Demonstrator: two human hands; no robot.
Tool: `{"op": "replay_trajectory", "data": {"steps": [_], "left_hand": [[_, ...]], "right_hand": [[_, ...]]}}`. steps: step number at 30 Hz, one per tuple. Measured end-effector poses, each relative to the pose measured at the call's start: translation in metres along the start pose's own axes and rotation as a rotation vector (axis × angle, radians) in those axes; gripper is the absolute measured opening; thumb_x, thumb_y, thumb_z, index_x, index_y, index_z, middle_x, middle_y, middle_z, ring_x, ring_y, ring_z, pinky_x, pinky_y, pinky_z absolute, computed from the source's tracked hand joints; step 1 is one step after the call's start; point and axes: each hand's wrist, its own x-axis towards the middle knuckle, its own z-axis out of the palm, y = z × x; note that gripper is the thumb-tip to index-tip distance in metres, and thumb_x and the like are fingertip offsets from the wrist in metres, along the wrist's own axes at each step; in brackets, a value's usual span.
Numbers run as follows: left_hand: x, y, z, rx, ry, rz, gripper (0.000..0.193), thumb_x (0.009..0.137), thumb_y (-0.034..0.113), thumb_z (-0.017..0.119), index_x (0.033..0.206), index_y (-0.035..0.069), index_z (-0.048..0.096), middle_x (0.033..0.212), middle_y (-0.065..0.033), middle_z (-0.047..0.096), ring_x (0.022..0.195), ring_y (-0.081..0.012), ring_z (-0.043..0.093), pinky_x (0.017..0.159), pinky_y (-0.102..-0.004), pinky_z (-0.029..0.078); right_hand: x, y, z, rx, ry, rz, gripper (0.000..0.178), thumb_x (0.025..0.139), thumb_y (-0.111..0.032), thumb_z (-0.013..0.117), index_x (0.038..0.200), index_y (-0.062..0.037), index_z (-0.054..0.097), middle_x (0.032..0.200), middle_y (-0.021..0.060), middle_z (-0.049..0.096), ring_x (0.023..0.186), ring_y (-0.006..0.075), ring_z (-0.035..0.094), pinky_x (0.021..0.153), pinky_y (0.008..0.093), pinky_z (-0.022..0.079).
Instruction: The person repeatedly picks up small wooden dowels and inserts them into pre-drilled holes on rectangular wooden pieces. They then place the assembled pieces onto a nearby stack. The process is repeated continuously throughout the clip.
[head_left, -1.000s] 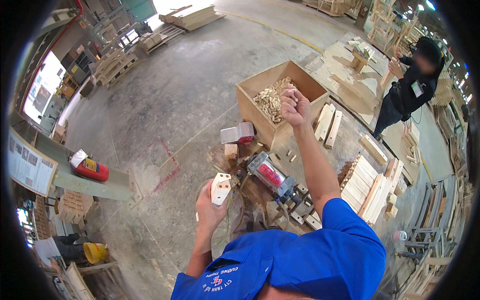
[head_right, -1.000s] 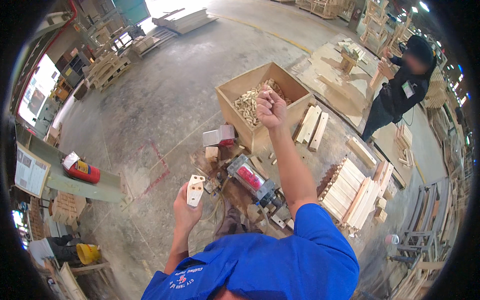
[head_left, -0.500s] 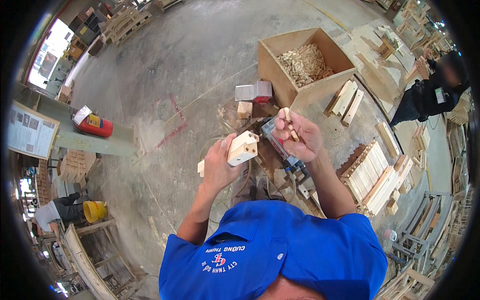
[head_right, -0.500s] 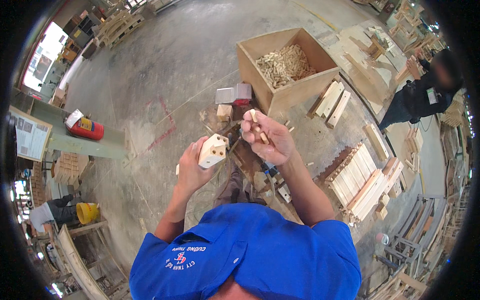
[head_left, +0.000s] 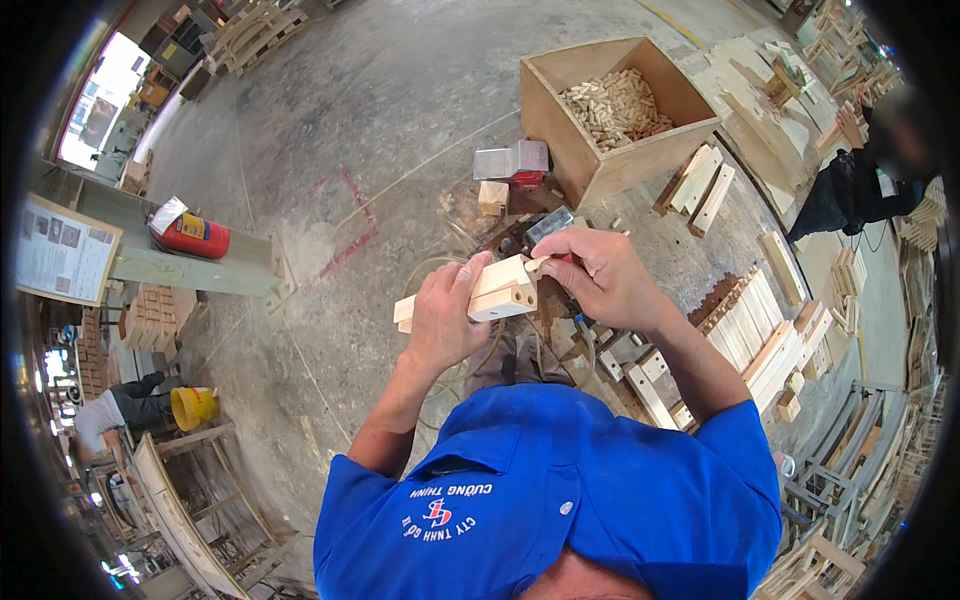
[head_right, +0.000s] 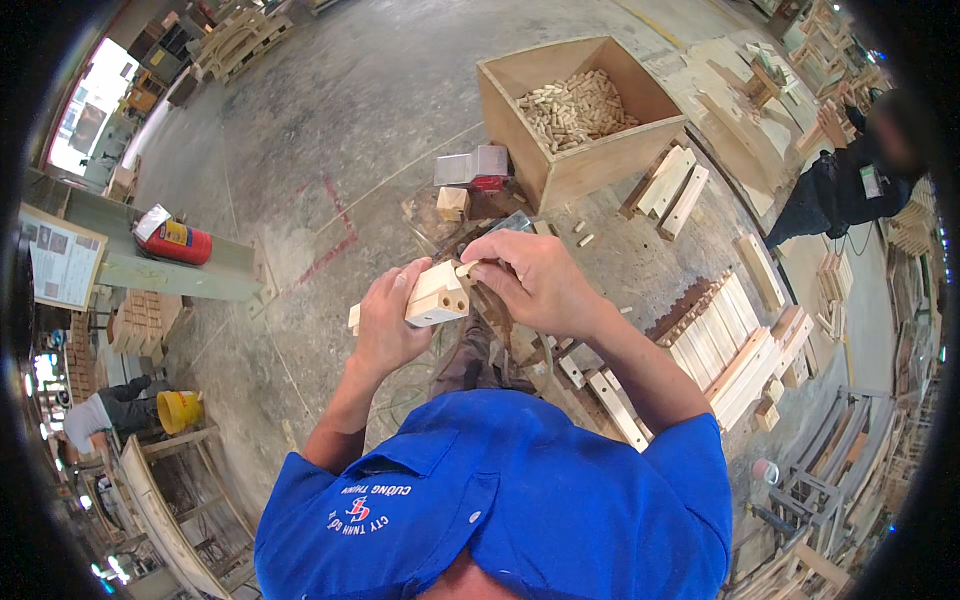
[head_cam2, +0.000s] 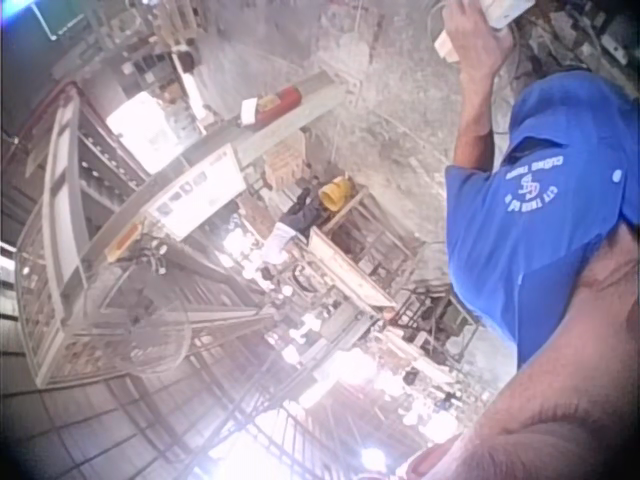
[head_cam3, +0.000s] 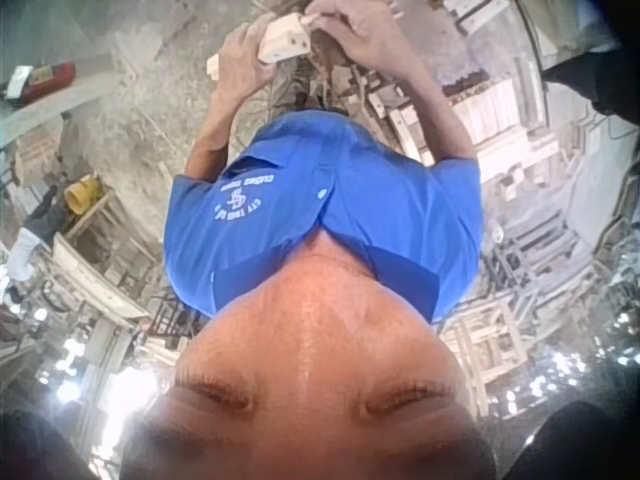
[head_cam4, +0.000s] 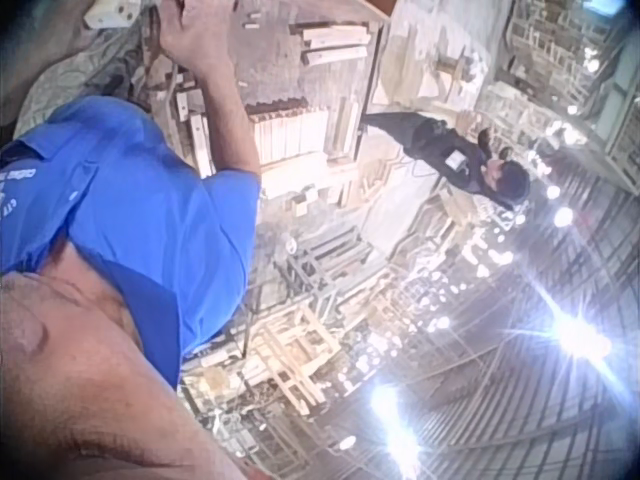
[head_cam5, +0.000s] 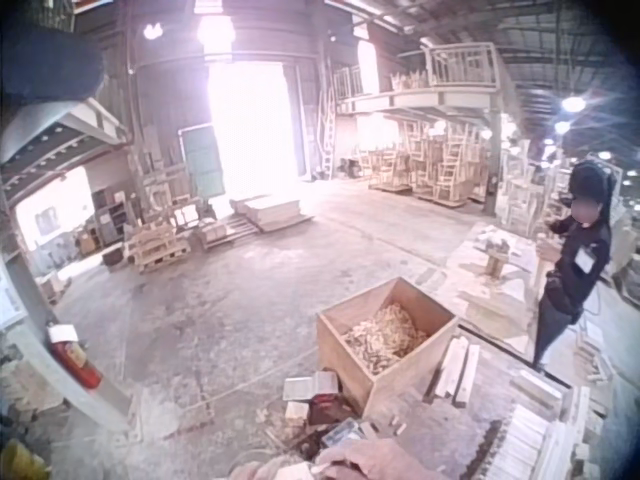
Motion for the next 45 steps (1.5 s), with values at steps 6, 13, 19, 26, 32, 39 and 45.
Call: {"op": "replay_trajectory", "data": {"steps": [6,13,19,26,32,39,45], "left_hand": [[0.000,0.007,-0.010,-0.023,-0.051,-0.002,0.073,0.072,0.010,0.085,0.141,0.005,0.062,0.119,-0.0181,0.071,0.107,-0.0419,0.069,0.094,-0.0493,0.055],[-0.002,0.012,-0.010,-0.033,-0.016,0.015,0.069,0.071,0.006,0.080,0.138,0.005,0.063,0.117,-0.0181,0.071,0.105,-0.0411,0.069,0.093,-0.0488,0.055],[-0.004,0.012,-0.008,0.019,-0.030,0.017,0.072,0.069,0.003,0.078,0.139,0.004,0.061,0.116,-0.0183,0.069,0.103,-0.0412,0.067,0.091,-0.0491,0.054],[-0.009,0.010,-0.009,0.053,-0.065,0.001,0.073,0.070,0.003,0.079,0.140,0.005,0.060,0.110,-0.0172,0.066,0.099,-0.0406,0.066,0.087,-0.0488,0.053],[-0.012,0.003,-0.007,0.078,-0.055,0.032,0.073,0.072,0.012,0.082,0.141,0.003,0.061,0.102,-0.0155,0.064,0.094,-0.0360,0.065,0.083,-0.0468,0.051],[-0.017,-0.003,-0.006,0.020,-0.070,-0.043,0.070,0.074,0.014,0.083,0.140,0.004,0.062,0.105,-0.0178,0.067,0.097,-0.0393,0.069,0.085,-0.0484,0.054],[-0.030,-0.002,-0.002,-0.372,-0.090,-0.377,0.063,0.081,0.003,0.073,0.142,-0.001,0.061,0.125,-0.0194,0.074,0.116,-0.0322,0.075,0.101,-0.0402,0.057]], "right_hand": [[-0.004,0.005,0.003,-0.139,0.019,-0.119,0.014,0.100,-0.008,0.071,0.114,-0.0029,0.071,0.101,0.0151,0.074,0.091,0.0358,0.074,0.078,0.0442,0.060],[-0.006,0.007,0.012,-0.293,0.089,-0.297,0.012,0.100,-0.011,0.073,0.105,-0.0023,0.067,0.092,0.0108,0.071,0.083,0.0318,0.073,0.067,0.0422,0.060],[-0.010,0.012,0.019,-0.236,0.089,-0.229,0.010,0.103,-0.010,0.070,0.103,-0.0015,0.066,0.091,0.0130,0.070,0.082,0.0339,0.072,0.068,0.0442,0.058],[-0.010,0.015,0.026,-0.196,0.067,-0.151,0.012,0.105,-0.012,0.067,0.102,-0.0006,0.065,0.090,0.0159,0.069,0.081,0.0371,0.071,0.070,0.0463,0.057],[-0.009,0.018,0.030,-0.197,0.022,-0.087,0.016,0.107,-0.015,0.064,0.101,-0.0005,0.064,0.089,0.0168,0.069,0.082,0.0384,0.071,0.071,0.0474,0.056],[-0.007,0.025,0.034,0.004,0.016,0.065,0.020,0.106,-0.020,0.069,0.104,0.0002,0.066,0.085,0.0130,0.070,0.078,0.0285,0.070,0.071,0.0407,0.055],[-0.037,0.075,0.022,0.910,0.212,0.825,0.012,0.106,-0.021,0.073,0.106,-0.0092,0.069,0.091,0.0007,0.070,0.079,0.0082,0.066,0.068,0.0242,0.052]]}}
